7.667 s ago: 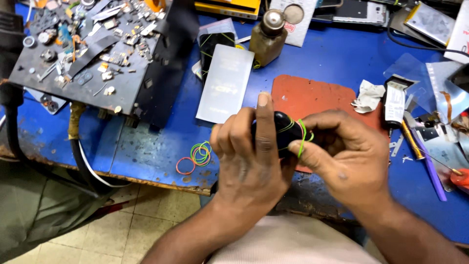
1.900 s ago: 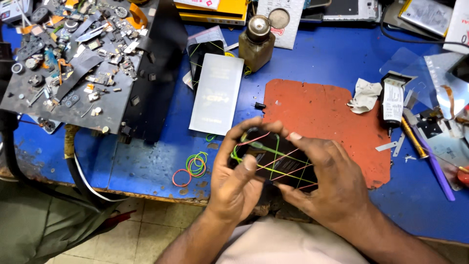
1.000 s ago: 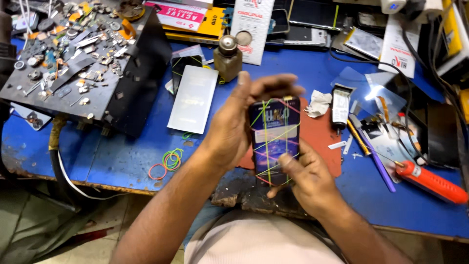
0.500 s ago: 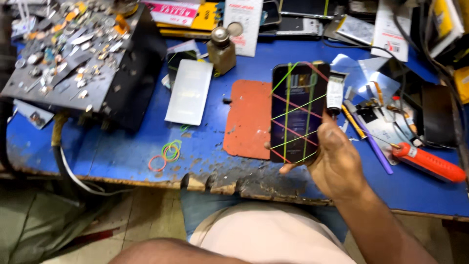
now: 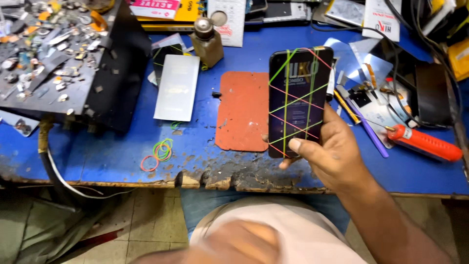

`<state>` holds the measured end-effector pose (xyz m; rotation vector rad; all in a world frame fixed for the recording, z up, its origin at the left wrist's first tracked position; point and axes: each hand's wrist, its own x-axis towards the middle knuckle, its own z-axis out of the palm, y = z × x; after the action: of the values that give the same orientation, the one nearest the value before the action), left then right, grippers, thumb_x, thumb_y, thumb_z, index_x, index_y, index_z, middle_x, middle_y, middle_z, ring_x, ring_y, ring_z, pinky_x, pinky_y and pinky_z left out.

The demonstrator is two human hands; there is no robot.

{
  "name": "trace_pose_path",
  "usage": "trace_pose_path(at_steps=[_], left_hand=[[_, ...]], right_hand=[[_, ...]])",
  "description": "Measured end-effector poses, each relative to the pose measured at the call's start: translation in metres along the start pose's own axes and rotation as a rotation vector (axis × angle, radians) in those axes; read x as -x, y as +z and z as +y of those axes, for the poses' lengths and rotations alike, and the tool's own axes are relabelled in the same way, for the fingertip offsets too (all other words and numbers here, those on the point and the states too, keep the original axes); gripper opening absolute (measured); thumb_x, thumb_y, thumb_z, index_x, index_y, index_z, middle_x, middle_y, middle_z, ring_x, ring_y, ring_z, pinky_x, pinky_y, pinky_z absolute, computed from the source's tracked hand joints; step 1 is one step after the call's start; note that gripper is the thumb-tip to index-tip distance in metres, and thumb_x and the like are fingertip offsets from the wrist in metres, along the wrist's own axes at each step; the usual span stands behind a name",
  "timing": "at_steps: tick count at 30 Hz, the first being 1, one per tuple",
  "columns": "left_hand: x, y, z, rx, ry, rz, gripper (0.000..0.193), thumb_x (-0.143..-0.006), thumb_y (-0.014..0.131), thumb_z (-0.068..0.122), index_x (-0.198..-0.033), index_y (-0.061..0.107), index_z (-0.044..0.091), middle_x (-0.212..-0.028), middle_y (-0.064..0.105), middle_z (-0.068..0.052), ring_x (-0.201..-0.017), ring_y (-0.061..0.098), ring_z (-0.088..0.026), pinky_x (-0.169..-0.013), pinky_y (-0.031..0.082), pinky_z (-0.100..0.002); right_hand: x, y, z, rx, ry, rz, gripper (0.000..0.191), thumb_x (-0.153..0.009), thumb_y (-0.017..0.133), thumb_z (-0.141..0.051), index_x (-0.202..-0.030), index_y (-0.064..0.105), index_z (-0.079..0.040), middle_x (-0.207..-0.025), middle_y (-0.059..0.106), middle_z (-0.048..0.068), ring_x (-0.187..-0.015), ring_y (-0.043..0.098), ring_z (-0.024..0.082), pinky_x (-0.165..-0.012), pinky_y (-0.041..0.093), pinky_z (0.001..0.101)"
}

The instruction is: The person applies adhesive to the edges of a smartphone screen, aligns and closes the back cover, then secures the device with multiple rubber bands. The phone is briefly powered on to confirm the screen functions.

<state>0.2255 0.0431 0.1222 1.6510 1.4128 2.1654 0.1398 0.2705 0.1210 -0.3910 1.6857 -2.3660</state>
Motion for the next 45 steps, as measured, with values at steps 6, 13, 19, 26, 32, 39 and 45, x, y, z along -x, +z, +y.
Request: trace_pose_path(at_steps=[6, 13, 19, 26, 32, 39, 45], left_hand=[[0.019, -0.044, 0.037, -0.263, -0.106, 0.56, 0.029, -0.094, 0.069, 0.019, -0.085, 0.07, -0.009, -0.066, 0.062, -0.009, -0.054, 0.048, -0.017, -0.06, 0.042, -0.042], [0.049, -0.049, 0.01, -0.277, -0.079, 0.935, 0.029, -0.101, 0.074, 0.015, -0.092, 0.072, -0.012, -0.073, 0.064, -0.015, -0.062, 0.048, -0.015, -0.064, 0.038, -0.035], [0.049, -0.062, -0.003, -0.293, -0.164, 0.947, 0.024, -0.099, 0.072, 0.011, -0.094, 0.072, -0.013, -0.075, 0.066, -0.015, -0.067, 0.052, -0.017, -0.07, 0.042, -0.037], [0.001, -0.081, -0.012, -0.734, -0.599, 0.877, 0.013, -0.091, 0.068, 0.003, -0.095, 0.077, -0.005, -0.074, 0.064, -0.012, -0.064, 0.054, -0.017, -0.06, 0.039, -0.029], [-0.054, -0.118, -0.055, -1.372, -0.534, 0.473, 0.028, -0.086, 0.065, -0.001, -0.114, 0.071, -0.001, -0.105, 0.071, -0.017, -0.097, 0.067, -0.031, -0.086, 0.052, -0.041], [-0.08, -0.141, -0.1, -1.626, -0.654, 0.06, 0.034, -0.073, 0.062, -0.004, -0.107, 0.067, -0.003, -0.105, 0.068, -0.017, -0.097, 0.062, -0.036, -0.089, 0.05, -0.045], [-0.081, -0.145, -0.121, -1.66, -0.721, 0.062, 0.033, -0.075, 0.06, -0.004, -0.106, 0.067, 0.001, -0.093, 0.062, -0.015, -0.089, 0.06, -0.034, -0.082, 0.051, -0.044]], right_hand=[[-0.011, -0.009, 0.002, -0.006, -0.017, -0.047, 0.066, -0.091, 0.06, 0.006, -0.152, 0.034, 0.001, -0.125, 0.065, 0.02, -0.109, 0.07, 0.029, -0.074, 0.068, 0.0418], [-0.027, -0.01, 0.003, 0.023, 0.007, -0.047, 0.064, -0.091, 0.061, 0.004, -0.149, 0.035, 0.001, -0.124, 0.067, 0.021, -0.109, 0.073, 0.027, -0.073, 0.068, 0.0405], [-0.037, -0.017, 0.003, -0.014, 0.02, -0.062, 0.068, -0.09, 0.063, 0.003, -0.152, 0.035, 0.0, -0.12, 0.068, 0.02, -0.1, 0.072, 0.025, -0.073, 0.067, 0.0402], [-0.042, -0.034, 0.0, 0.0, 0.017, -0.07, 0.066, -0.091, 0.063, 0.005, -0.151, 0.035, 0.004, -0.117, 0.068, 0.023, -0.093, 0.074, 0.027, -0.074, 0.067, 0.0401], [-0.043, -0.05, -0.014, -0.036, 0.028, -0.097, 0.071, -0.088, 0.063, 0.001, -0.153, 0.034, 0.003, -0.124, 0.068, 0.026, -0.099, 0.074, 0.028, -0.074, 0.067, 0.0393], [-0.038, -0.079, -0.03, -0.078, 0.065, -0.079, 0.076, -0.085, 0.062, 0.0, -0.155, 0.03, 0.001, -0.129, 0.064, 0.023, -0.113, 0.07, 0.029, -0.077, 0.067, 0.0408], [-0.043, -0.108, -0.036, -0.069, 0.05, -0.071, 0.084, -0.084, 0.059, 0.001, -0.16, 0.024, -0.001, -0.128, 0.063, 0.021, -0.106, 0.07, 0.026, -0.076, 0.067, 0.0404]])
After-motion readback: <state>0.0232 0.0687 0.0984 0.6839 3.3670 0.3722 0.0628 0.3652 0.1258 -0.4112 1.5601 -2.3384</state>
